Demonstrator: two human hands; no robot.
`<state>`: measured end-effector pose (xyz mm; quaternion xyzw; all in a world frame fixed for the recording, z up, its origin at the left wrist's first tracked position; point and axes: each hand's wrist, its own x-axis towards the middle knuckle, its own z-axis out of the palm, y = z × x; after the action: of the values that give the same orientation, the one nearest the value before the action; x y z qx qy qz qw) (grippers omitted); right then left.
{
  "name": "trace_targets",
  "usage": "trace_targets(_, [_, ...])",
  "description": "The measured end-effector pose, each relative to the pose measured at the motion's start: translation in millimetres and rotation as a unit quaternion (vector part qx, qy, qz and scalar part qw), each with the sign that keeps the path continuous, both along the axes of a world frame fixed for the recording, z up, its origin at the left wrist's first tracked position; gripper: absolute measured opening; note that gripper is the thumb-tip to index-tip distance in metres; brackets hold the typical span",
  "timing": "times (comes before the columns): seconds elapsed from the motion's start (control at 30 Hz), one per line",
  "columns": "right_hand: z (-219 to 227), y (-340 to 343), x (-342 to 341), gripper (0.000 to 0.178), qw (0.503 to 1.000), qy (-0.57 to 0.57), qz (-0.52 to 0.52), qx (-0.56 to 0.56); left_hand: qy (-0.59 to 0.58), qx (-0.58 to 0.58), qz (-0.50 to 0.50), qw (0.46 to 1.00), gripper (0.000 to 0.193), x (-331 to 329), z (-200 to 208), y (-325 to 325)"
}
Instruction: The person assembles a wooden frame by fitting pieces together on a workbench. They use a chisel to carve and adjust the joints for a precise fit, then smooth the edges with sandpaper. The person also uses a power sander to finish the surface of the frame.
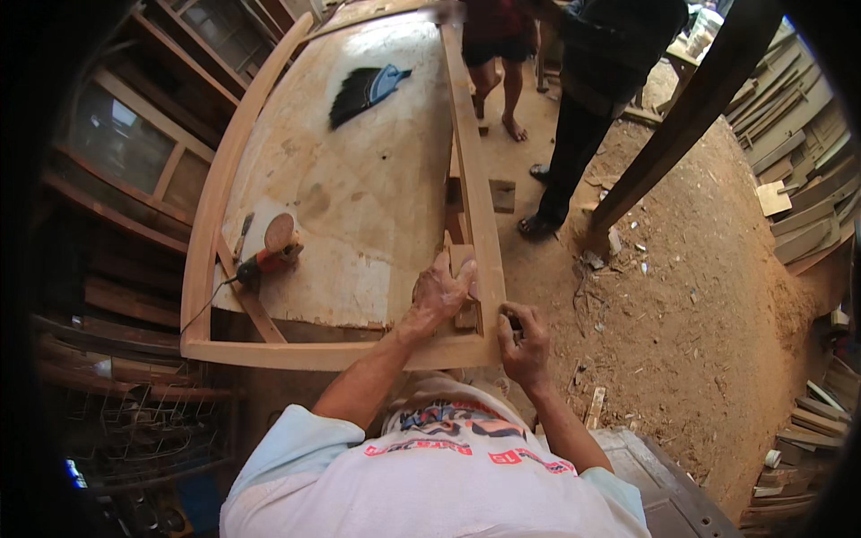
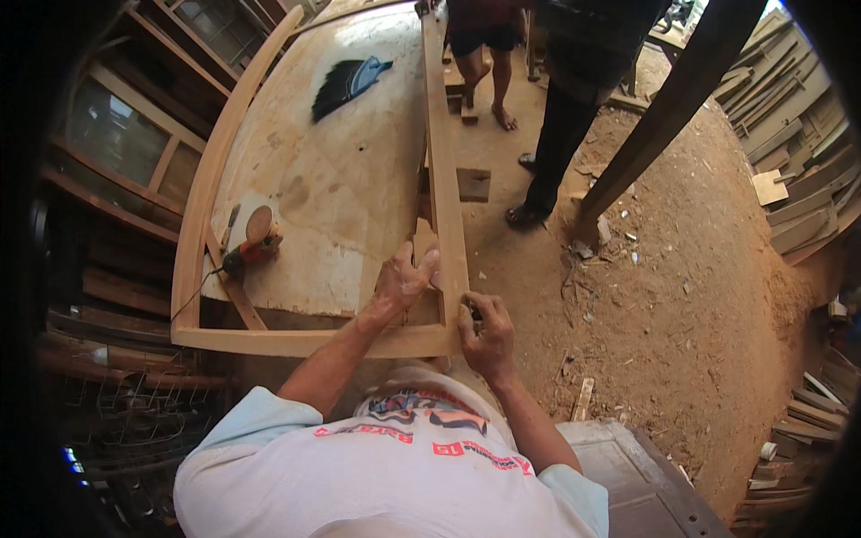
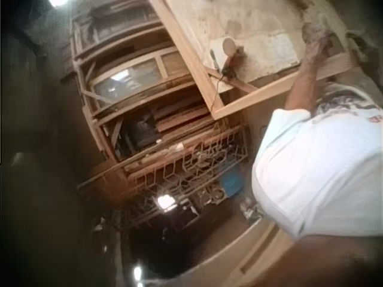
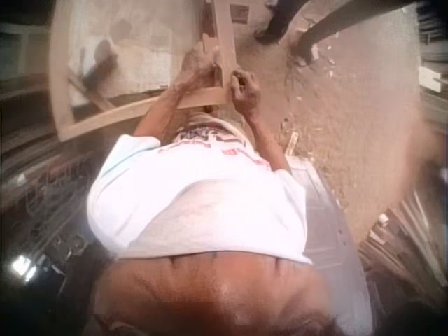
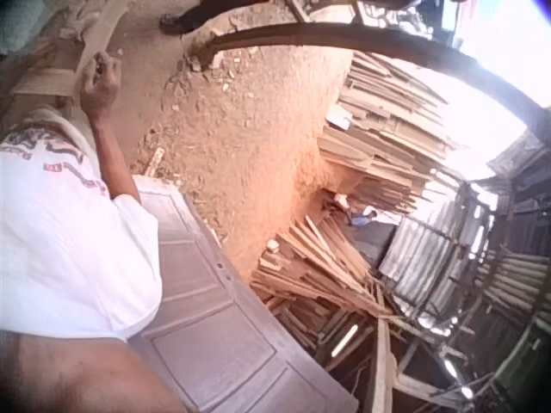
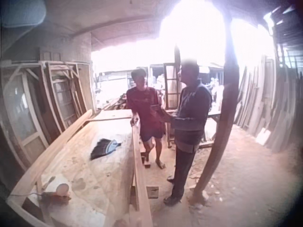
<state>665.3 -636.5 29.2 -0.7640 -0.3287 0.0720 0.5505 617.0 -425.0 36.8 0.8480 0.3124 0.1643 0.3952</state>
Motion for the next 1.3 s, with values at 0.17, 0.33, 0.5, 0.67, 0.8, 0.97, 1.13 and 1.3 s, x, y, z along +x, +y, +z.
trace_targets(0.17, [0.0,-3.8,4.3,0.025,1.000,-0.015,-0.019,0.016,0.148,-0.009,-0.027,0.989,0.064,-9.8,25.9,-26.0])
trace_targets(0.33, [4.7,-2.7,2.7,0.022,0.999,-0.022,-0.026,0.034,0.153,-0.024,-0.023,0.988,0.066,-25.3,37.8,-41.1])
trace_targets(0.5, [2.1,-2.7,-0.7,0.023,0.999,-0.039,-0.011,0.037,0.109,-0.008,-0.011,0.994,0.059,-26.0,16.1,-28.4])
trace_targets(0.67, [3.1,-0.7,3.7,0.022,0.999,-0.016,-0.021,0.027,0.039,-0.043,-0.025,0.998,0.056,-29.4,-1.7,-32.6])
trace_targets(0.8, [-2.0,0.2,3.2,0.021,1.000,-0.001,-0.020,0.012,0.049,-0.047,0.011,0.998,0.058,3.0,9.1,-11.8])
trace_targets(0.97, [-0.3,0.6,1.1,0.020,0.999,-0.027,-0.012,0.014,0.043,-0.059,-0.045,0.996,0.066,-35.4,0.9,-33.2])
trace_targets(1.13, [3.3,1.5,3.6,0.020,1.000,0.012,-0.016,-0.005,0.010,-0.073,-0.022,0.997,0.067,-10.3,-2.6,-15.3])
trace_targets(1.3, [-7.6,1.2,3.2,0.019,1.000,-0.009,-0.001,0.022,0.071,-0.128,-0.020,0.989,0.073,33.3,-0.6,41.2])
